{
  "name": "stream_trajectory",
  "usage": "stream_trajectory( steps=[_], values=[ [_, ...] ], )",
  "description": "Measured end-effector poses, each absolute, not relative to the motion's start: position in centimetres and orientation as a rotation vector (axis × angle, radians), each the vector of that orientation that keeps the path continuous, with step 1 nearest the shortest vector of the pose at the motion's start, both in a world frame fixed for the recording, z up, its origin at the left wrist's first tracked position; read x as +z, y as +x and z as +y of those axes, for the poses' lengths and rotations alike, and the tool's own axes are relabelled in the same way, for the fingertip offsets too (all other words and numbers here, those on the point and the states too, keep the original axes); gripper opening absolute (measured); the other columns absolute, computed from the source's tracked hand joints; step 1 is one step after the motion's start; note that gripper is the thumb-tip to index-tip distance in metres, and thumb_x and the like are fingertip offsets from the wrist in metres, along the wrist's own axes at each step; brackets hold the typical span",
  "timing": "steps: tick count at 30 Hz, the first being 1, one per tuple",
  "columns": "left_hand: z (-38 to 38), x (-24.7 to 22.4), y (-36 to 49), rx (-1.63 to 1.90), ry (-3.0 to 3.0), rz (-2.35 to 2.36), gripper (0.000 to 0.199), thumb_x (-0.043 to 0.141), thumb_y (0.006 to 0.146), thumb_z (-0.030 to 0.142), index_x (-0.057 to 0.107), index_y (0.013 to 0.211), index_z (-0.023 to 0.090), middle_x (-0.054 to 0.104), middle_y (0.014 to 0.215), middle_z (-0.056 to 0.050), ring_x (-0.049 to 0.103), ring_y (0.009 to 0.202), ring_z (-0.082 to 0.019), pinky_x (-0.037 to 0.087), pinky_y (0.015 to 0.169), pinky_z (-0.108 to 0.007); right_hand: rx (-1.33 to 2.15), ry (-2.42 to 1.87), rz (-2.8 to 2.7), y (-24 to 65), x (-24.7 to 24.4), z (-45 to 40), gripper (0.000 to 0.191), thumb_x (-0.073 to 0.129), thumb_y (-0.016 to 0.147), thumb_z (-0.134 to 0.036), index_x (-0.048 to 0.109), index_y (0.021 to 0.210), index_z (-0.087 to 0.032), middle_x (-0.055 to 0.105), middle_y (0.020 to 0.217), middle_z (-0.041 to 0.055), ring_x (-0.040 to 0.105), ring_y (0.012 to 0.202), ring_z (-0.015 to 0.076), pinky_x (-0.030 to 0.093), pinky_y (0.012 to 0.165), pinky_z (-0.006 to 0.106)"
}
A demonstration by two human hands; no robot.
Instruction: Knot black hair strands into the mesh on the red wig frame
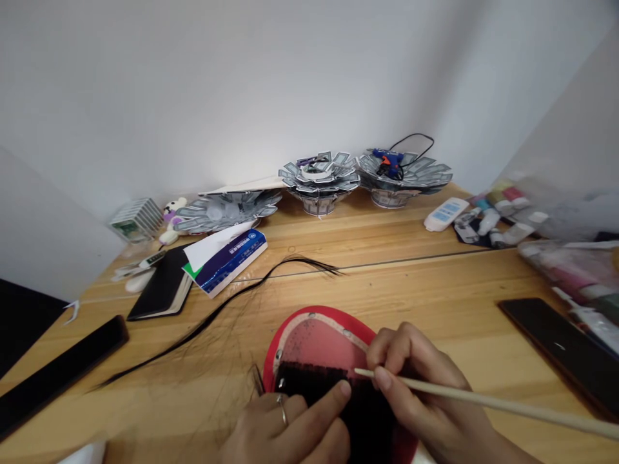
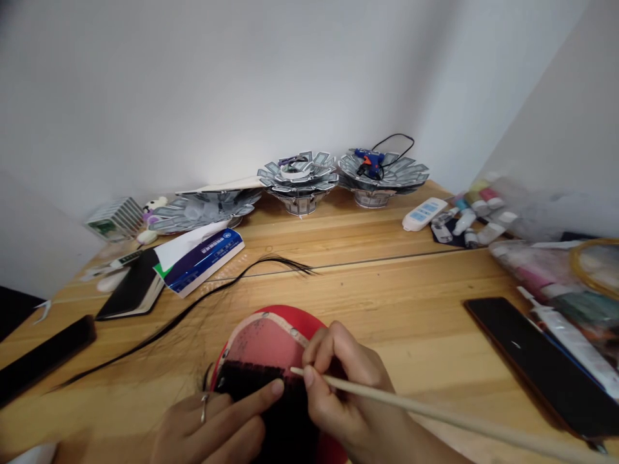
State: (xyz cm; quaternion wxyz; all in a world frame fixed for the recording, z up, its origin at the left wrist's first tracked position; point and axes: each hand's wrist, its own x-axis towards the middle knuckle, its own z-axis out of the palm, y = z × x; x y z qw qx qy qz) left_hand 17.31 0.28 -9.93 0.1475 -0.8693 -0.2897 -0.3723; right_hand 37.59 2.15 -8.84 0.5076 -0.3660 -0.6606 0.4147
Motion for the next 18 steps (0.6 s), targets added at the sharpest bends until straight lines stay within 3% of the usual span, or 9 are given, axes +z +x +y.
stream_trajectory(
  steps=[8,18],
  values=[
    [0.4,-9.4,17.5,-1.075,-2.545,-0.843,0.034,0.038,0.1,0.009,0.064,0.08,0.02,0.08,0.098,0.001,0.046,0.036,-0.01,0.034,0.032,-0.028,1.152,-0.883,-1.503,37.8,-8.8,2.6,0.021,0.055,0.094,-0.016,0.048,0.075,-0.023,0.058,0.071,-0.0029,0.052,0.063,0.0127,0.042,0.056,0.02],
    [0.5,-9.8,17.4,-1.096,-2.496,-0.826,0.026,0.044,0.098,0.012,0.062,0.082,0.021,0.08,0.094,0.002,0.044,0.035,-0.005,0.038,0.034,-0.018,1.079,-0.84,-1.74,38.8,-9.4,2.6,0.019,0.053,0.093,-0.01,0.046,0.083,-0.025,0.058,0.08,-0.002,0.056,0.07,0.0137,0.044,0.061,0.023]
  ],
)
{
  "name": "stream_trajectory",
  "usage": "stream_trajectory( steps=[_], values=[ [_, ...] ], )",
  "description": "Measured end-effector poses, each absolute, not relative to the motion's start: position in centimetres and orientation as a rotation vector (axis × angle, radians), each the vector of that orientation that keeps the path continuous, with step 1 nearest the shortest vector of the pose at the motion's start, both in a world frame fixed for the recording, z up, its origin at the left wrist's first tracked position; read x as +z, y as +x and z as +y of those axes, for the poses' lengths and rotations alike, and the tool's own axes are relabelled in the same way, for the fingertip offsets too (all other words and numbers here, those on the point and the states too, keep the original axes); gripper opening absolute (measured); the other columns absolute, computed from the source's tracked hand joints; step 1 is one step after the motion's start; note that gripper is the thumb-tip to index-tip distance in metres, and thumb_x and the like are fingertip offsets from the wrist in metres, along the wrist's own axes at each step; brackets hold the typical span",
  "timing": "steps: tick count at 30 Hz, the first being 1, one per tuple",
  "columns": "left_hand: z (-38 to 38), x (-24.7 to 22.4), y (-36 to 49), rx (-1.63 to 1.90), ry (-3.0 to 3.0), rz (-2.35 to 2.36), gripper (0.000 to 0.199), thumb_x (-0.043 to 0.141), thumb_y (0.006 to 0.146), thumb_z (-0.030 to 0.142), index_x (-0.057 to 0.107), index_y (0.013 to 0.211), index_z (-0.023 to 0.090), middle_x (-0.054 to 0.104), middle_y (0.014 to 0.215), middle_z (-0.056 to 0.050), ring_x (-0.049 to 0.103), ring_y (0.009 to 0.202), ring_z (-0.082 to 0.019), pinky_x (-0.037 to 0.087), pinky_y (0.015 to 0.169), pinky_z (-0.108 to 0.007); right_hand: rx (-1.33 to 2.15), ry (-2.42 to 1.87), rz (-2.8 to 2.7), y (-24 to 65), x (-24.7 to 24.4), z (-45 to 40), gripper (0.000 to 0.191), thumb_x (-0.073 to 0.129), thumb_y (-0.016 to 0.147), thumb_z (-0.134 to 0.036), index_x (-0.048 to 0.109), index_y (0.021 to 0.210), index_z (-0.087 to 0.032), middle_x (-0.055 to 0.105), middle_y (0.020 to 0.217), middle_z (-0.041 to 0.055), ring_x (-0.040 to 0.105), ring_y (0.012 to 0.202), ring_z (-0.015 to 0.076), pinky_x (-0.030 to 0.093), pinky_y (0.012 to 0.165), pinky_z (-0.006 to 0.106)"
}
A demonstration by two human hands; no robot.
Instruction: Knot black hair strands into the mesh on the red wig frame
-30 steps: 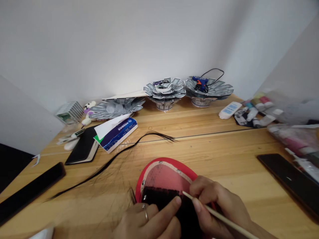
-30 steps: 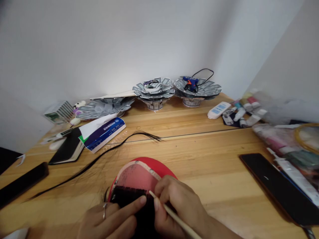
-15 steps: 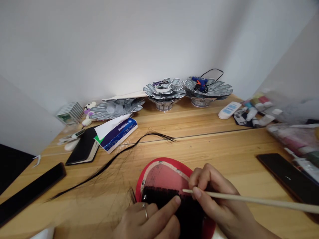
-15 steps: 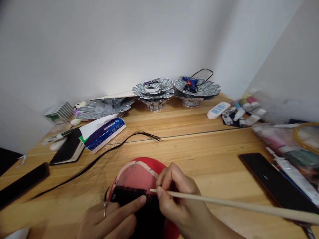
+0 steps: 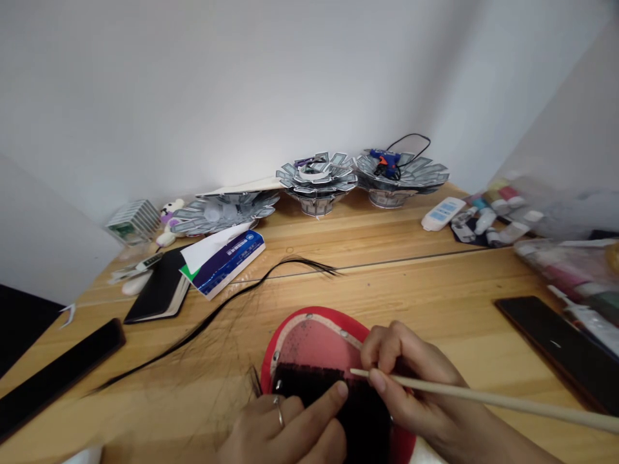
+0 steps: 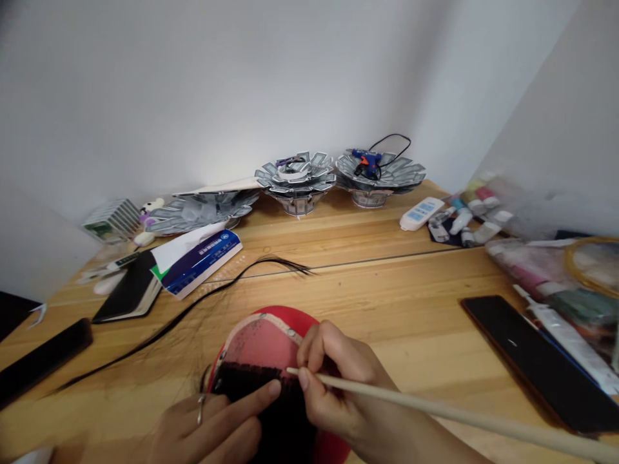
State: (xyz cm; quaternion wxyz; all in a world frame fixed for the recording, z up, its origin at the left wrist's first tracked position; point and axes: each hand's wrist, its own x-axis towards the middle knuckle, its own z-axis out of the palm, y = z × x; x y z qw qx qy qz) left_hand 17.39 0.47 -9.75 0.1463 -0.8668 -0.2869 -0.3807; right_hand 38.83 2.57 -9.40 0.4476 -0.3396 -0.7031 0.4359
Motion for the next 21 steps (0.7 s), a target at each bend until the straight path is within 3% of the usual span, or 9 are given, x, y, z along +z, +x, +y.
stream_trajectory(
  steps=[7,21],
  values=[
    [0.29,-10.04,17.29,-1.056,-2.495,-0.834,0.027,0.045,0.095,0.009,0.066,0.085,0.022,0.08,0.098,0.001,0.049,0.04,-0.007,0.04,0.037,-0.019,1.066,-0.866,-1.733,38.66,-9.04,2.59,0.02,0.053,0.093,-0.01,0.046,0.08,-0.024,0.058,0.079,-0.0015,0.057,0.07,0.0143,0.045,0.061,0.024],
    [0.43,-9.69,17.48,-1.094,-2.512,-0.846,0.031,0.041,0.099,0.011,0.063,0.08,0.021,0.08,0.096,0.002,0.043,0.036,-0.006,0.035,0.036,-0.023,1.145,-0.851,-1.582,38.13,-9.19,2.82,0.02,0.055,0.095,-0.016,0.048,0.077,-0.024,0.057,0.074,-0.0034,0.053,0.064,0.0128,0.042,0.057,0.021]
  ],
)
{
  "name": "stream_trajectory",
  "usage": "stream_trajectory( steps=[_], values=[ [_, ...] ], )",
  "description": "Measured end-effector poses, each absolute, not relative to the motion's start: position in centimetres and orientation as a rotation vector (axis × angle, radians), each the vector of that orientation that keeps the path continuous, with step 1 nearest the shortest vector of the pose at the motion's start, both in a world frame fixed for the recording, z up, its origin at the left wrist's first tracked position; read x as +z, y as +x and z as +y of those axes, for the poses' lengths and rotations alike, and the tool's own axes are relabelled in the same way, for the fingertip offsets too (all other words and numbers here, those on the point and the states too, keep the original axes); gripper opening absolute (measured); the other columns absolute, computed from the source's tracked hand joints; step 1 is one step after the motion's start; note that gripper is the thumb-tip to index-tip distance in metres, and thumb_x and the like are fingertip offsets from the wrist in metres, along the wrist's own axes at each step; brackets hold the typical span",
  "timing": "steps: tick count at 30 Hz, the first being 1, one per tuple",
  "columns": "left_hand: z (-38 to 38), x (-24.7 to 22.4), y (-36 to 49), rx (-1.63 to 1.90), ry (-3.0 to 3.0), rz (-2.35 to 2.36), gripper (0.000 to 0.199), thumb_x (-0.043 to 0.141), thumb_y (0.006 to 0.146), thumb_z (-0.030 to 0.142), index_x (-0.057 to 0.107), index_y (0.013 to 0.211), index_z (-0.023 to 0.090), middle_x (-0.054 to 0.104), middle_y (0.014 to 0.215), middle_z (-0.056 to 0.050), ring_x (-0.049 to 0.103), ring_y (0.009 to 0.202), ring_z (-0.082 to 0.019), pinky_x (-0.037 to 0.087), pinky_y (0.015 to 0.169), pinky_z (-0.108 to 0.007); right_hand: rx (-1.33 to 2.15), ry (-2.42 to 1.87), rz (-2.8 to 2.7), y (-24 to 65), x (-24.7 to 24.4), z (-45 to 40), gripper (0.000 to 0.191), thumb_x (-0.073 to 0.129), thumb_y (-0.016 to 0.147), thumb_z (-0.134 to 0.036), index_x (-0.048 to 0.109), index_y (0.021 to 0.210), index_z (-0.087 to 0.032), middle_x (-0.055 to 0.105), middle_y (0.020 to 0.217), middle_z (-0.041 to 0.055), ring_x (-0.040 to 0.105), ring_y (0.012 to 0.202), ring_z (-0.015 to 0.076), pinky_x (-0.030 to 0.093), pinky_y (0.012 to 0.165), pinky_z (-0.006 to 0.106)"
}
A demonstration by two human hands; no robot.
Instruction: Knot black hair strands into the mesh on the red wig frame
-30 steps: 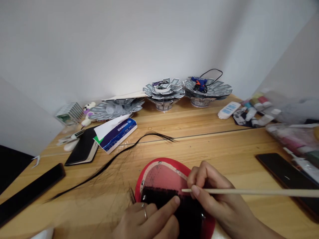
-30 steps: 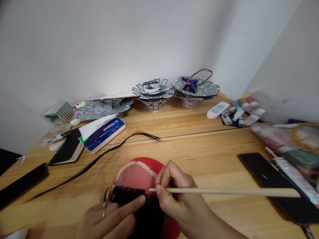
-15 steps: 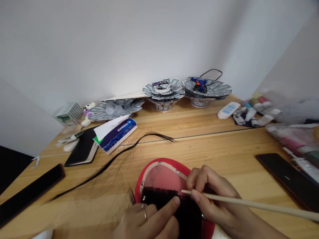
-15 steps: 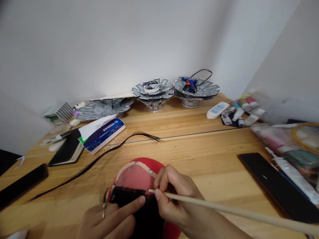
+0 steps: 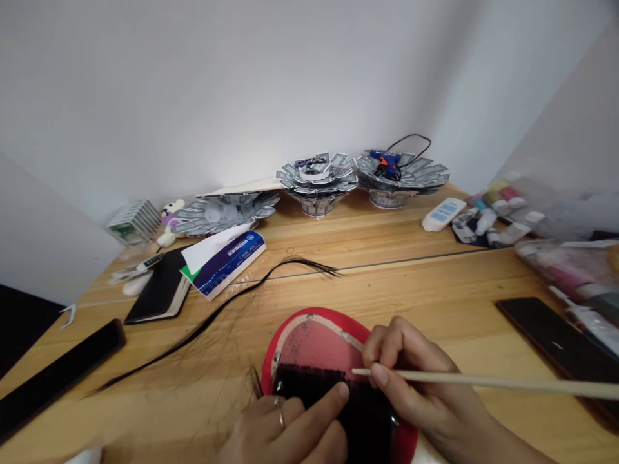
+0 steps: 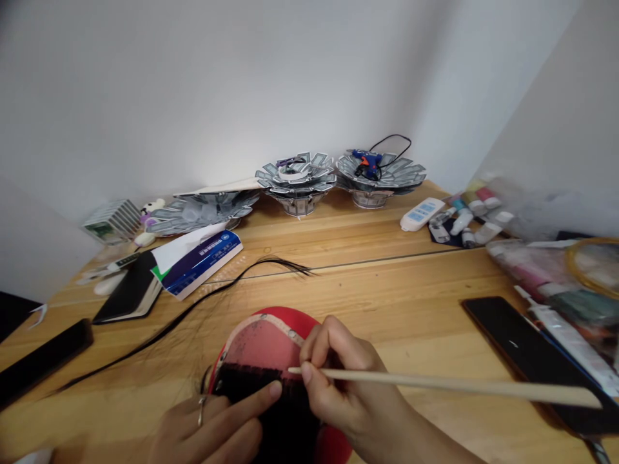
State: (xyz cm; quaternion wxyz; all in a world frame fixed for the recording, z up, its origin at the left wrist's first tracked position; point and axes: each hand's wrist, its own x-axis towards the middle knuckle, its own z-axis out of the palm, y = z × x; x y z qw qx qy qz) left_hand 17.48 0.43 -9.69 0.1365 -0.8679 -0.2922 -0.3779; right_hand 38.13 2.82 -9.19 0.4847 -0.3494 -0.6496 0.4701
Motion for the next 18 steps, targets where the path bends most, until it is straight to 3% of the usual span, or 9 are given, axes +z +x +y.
stream_trajectory(
  steps=[8,14,18],
  values=[
    [0.5,-9.02,17.59,-1.06,-2.554,-0.858,0.036,0.037,0.1,0.008,0.059,0.074,0.02,0.081,0.094,0.001,0.046,0.035,-0.008,0.035,0.033,-0.025,1.411,-0.823,-1.445,38.23,-8.41,3.39,0.031,0.059,0.097,-0.042,0.047,0.077,-0.022,0.053,0.073,-0.0035,0.048,0.063,0.012,0.041,0.057,0.022],
    [0.66,-8.74,17.72,-1.135,-2.543,-0.875,0.035,0.037,0.102,0.009,0.057,0.076,0.018,0.081,0.083,-0.002,0.05,0.035,-0.008,0.036,0.034,-0.024,1.494,-0.777,-1.479,38.54,-8.61,3.61,0.029,0.056,0.099,-0.042,0.046,0.08,-0.023,0.052,0.078,-0.0025,0.047,0.067,0.0132,0.045,0.065,0.025],
    [0.64,-8.83,17.47,-1.143,-2.623,-0.859,0.031,0.037,0.102,0.009,0.06,0.081,0.016,0.081,0.089,-0.007,0.051,0.036,-0.008,0.039,0.036,-0.023,1.534,-0.812,-1.437,38.6,-8.65,3.74,0.033,0.059,0.097,-0.046,0.045,0.079,-0.023,0.052,0.076,-0.0026,0.046,0.065,0.0133,0.039,0.06,0.024]
  ],
)
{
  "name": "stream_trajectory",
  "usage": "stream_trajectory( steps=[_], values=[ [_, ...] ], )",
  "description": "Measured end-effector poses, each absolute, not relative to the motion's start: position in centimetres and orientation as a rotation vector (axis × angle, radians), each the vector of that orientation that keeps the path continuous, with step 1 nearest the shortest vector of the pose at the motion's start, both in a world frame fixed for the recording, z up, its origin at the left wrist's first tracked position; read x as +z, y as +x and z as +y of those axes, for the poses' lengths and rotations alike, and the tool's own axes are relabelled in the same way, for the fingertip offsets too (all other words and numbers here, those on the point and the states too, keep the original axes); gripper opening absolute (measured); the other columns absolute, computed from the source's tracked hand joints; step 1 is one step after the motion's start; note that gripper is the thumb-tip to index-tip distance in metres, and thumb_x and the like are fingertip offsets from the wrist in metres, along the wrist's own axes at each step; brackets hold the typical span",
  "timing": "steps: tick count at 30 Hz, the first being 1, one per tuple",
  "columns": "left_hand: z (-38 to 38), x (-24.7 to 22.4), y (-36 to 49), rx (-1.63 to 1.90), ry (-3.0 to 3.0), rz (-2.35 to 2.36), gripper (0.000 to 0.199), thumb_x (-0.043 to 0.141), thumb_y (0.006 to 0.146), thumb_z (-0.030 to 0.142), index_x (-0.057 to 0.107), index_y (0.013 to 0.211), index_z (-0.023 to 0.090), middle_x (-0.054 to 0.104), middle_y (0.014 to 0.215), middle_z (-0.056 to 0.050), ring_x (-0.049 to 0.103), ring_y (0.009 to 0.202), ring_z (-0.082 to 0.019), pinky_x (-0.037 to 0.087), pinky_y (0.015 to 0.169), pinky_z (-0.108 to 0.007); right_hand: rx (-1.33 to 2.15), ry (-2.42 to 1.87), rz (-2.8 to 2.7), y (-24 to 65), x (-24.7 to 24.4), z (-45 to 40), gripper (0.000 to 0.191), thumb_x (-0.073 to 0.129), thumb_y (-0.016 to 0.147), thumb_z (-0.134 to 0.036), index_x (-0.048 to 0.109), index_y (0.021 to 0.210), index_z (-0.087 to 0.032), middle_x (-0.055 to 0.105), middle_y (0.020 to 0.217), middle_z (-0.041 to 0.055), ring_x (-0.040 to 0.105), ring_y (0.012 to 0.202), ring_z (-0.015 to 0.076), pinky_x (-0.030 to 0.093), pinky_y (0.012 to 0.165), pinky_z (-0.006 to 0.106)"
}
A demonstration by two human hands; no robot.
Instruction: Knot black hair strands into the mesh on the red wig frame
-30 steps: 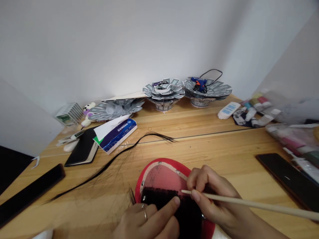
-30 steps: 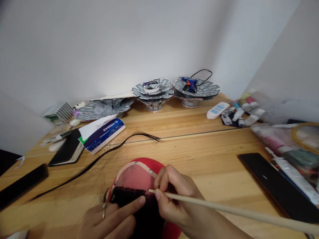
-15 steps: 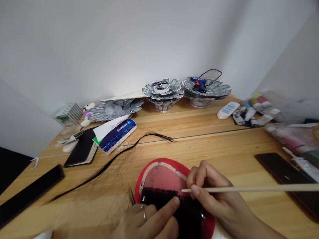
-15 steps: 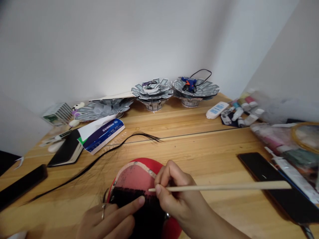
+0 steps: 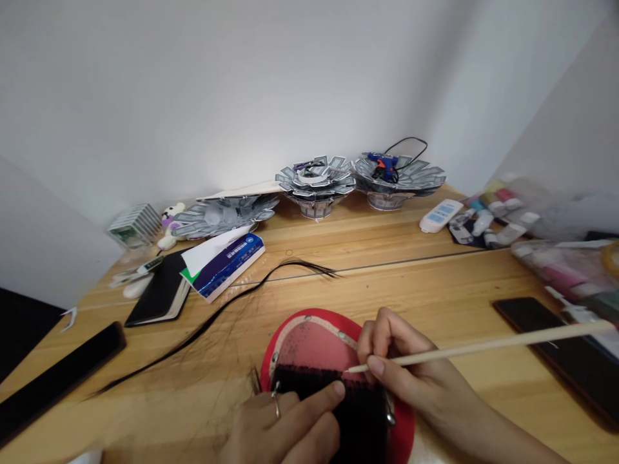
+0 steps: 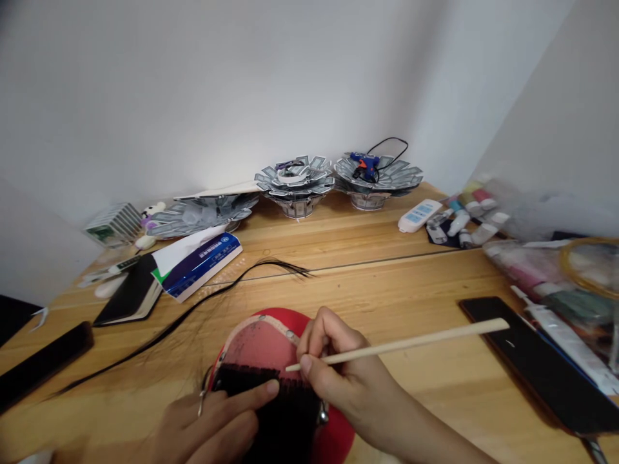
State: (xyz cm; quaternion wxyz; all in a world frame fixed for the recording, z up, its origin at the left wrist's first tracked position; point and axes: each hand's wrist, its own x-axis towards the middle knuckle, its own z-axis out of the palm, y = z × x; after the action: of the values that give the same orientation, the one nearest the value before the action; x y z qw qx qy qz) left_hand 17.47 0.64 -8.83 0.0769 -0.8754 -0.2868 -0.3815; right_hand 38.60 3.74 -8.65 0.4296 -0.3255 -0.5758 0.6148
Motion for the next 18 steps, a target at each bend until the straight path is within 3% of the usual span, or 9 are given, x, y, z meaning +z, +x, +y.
stream_trajectory(
  steps=[9,13,16,18],
  values=[
    [0.5,-8.5,17.5,-1.21,-2.639,-0.951,0.028,0.037,0.106,0.016,0.056,0.086,0.017,0.081,0.09,-0.007,0.067,0.048,-0.008,0.052,0.049,-0.02,1.639,-0.819,-1.353,38.6,-7.9,3.9,0.035,0.064,0.093,-0.047,0.047,0.077,-0.021,0.053,0.072,-0.004,0.052,0.065,0.0122,0.04,0.059,0.023],
    [0.7,-7.6,17.9,-1.367,-2.704,-1.017,0.026,0.039,0.106,0.021,0.06,0.091,0.016,0.08,0.084,-0.002,0.075,0.067,-0.008,0.055,0.062,-0.013,1.657,-0.839,-1.316,38.4,-7.9,3.8,0.037,0.065,0.092,-0.05,0.048,0.077,-0.022,0.052,0.069,-0.0052,0.053,0.064,0.0119,0.044,0.063,0.024],
    [0.8,-6.8,18.1,-1.534,-2.824,-1.334,0.029,0.041,0.104,0.03,0.062,0.087,0.02,0.071,0.069,0.004,0.068,0.058,-0.006,0.05,0.055,-0.01,1.639,-0.844,-1.315,38.3,-7.8,3.8,0.038,0.066,0.091,-0.051,0.047,0.076,-0.021,0.051,0.069,-0.0052,0.05,0.064,0.0119,0.04,0.059,0.023],
    [0.8,-6.3,18.1,-1.457,-2.906,-1.62,0.032,0.042,0.103,0.032,0.058,0.077,0.022,0.062,0.062,0.006,0.06,0.051,-0.007,0.044,0.048,-0.013,1.627,-0.854,-1.322,38.3,-7.8,3.9,0.038,0.066,0.091,-0.051,0.047,0.076,-0.021,0.052,0.07,-0.0047,0.049,0.064,0.0118,0.037,0.058,0.023]
  ],
)
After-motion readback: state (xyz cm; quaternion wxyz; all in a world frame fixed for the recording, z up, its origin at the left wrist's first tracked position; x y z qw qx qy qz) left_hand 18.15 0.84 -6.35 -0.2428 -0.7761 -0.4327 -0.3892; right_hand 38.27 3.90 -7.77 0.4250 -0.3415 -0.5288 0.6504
